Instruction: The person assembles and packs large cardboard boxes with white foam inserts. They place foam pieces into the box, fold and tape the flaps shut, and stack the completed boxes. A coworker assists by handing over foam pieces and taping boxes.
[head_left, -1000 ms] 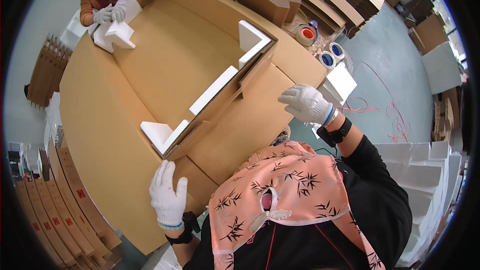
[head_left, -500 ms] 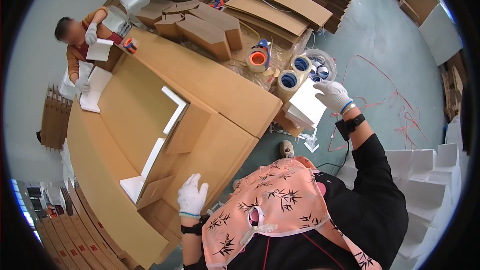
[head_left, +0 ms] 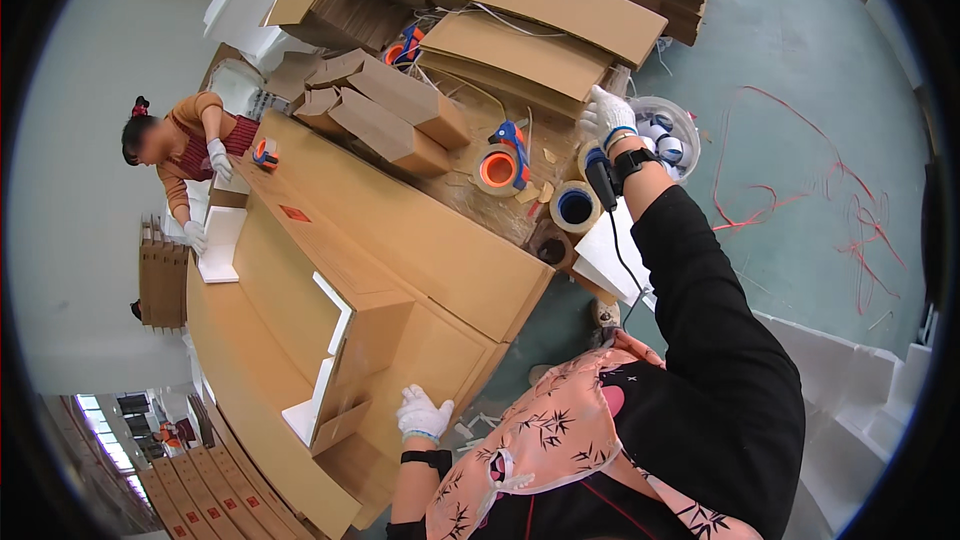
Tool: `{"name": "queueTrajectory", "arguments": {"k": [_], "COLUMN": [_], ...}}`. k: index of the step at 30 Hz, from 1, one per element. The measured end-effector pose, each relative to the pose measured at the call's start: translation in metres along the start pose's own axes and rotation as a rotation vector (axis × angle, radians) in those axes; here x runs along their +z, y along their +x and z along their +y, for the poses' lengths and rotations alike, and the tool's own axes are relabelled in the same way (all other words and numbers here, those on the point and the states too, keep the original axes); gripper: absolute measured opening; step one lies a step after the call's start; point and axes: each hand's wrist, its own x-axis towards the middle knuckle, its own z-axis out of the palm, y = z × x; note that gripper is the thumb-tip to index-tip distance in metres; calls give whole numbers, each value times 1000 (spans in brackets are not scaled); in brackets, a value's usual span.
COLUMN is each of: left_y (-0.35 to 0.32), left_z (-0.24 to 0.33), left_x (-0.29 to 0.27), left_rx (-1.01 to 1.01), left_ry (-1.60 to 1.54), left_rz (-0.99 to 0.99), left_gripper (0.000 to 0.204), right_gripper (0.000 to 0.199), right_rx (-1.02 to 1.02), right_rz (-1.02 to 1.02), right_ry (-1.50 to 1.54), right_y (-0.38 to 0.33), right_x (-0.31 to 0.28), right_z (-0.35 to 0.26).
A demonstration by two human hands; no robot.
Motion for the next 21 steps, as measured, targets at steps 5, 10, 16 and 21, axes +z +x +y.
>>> {"name": "queueTrajectory", "arguments": {"k": [5,10,16,21], "left_y": [1,5,-1,11], "left_z": [4,1,-3,-3], "left_x": [9,18,28,14], "left_rx": [1,15,17,50], "left_ry": [-39,-66,-87,-40], "left_rz": [32,77,91,106], "left_gripper": [97,97,97,97], "right_gripper": [23,33,22,52], "right_rx": [-76,-39,-98,-210], "right_rz": [401,64,153,386], "right_ry": [21,-58,-359,-1379], "right_y": [3,26,-14,37], "right_x": [36,18,9,-50], "right_z": [-3,8,30,29]}}
